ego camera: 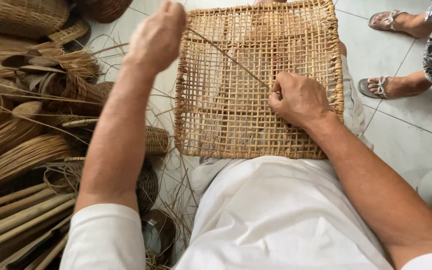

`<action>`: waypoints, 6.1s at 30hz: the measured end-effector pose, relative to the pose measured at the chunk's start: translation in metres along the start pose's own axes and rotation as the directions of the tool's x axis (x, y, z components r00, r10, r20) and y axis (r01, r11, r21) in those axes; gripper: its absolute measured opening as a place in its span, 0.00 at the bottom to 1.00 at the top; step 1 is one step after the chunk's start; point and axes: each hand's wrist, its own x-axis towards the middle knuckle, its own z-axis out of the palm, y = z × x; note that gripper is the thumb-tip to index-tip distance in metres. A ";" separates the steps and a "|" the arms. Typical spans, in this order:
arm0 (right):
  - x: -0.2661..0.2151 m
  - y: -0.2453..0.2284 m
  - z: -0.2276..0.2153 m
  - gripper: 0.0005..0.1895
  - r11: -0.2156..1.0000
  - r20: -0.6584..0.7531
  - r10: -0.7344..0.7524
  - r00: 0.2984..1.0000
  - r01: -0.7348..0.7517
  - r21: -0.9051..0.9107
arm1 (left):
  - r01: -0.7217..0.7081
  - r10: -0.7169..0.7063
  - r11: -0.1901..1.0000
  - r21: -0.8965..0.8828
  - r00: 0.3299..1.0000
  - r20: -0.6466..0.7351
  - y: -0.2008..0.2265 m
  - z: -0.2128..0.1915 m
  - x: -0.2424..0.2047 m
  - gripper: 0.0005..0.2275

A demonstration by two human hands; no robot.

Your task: Weaving thin rattan strips into a rectangular frame to create a mat or basket component.

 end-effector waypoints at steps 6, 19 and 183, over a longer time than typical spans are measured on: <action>0.003 -0.004 -0.006 0.07 0.996 0.073 0.074 0.995 -0.078 0.053 | 0.016 -0.016 1.000 -0.002 0.991 -0.134 -0.019 -0.030 -0.016 0.04; 0.006 -0.016 -0.060 0.10 0.942 0.396 0.174 0.902 -0.269 0.199 | 0.005 -0.005 0.957 0.291 1.000 -0.002 0.033 -0.012 -0.004 0.16; -0.019 0.036 -0.031 0.14 0.999 0.208 0.050 0.977 -0.051 -0.002 | -0.044 -0.117 0.912 -0.407 0.925 -0.361 0.120 0.148 -0.010 0.12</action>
